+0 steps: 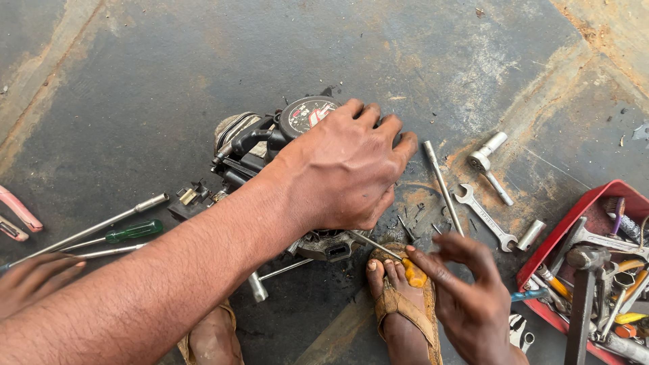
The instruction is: The person uses a screwdriver to remove screws from a small engine casing, then detaches the cover to expose internal components. The person continues to manipulate the engine parts and tools on the floor.
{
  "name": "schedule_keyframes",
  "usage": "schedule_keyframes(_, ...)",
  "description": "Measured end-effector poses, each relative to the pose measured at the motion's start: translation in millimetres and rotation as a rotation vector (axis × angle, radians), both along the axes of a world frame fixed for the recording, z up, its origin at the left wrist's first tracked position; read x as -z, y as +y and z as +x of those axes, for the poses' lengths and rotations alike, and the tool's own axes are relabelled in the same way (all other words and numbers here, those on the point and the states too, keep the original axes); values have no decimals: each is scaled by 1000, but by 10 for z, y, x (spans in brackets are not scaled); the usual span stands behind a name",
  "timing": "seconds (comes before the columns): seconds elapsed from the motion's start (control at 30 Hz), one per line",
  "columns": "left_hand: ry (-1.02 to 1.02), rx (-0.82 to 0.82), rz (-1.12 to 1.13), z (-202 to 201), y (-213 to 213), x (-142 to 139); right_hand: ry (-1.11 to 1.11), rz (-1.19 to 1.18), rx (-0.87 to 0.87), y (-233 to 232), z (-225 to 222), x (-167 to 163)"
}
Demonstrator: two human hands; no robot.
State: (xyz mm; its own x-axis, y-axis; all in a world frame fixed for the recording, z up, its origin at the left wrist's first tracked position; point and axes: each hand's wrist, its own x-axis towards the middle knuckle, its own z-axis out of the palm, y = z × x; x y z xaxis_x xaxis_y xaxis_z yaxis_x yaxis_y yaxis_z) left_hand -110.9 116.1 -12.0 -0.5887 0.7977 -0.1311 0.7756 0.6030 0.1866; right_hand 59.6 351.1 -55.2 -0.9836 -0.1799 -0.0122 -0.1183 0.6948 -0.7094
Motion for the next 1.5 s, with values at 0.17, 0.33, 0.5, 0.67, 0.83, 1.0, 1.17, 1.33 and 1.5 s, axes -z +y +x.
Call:
schedule_keyframes(0.17, -5, -13, 17, 29, 0, -14, -452, -387, 475, 215, 110, 187)
schedule_keyframes(0.33, 8, -17, 19, 32, -2, -7, -1366, -660, 518, 406, 103, 413)
schedule_keyframes(0.5, 26, -4, -4, 25, 3, 2, -393, -213, 139, 226, 32, 111)
schedule_keyframes(0.67, 9, -16, 26, 13, 9, -3, 340, 227, -236, -121, -27, -135)
schedule_keyframes(0.83, 25, -9, 19, -6, 18, 17, -87, -99, 231, 17, 133, -142)
schedule_keyframes(1.0, 22, 0, 20, -34, 23, 47, -695, -508, 323, 260, 66, 190)
schedule_keyframes(1.17, -46, 17, -3, -20, -5, 73, -332, -133, 1, 234, 144, 177)
schedule_keyframes(1.33, -52, 30, 8, -67, 22, 107, 104, 111, -199, 381, 149, 218)
schedule_keyframes(1.5, -39, -37, 77, -24, 19, 118, -442, -317, 285, 479, 279, 494)
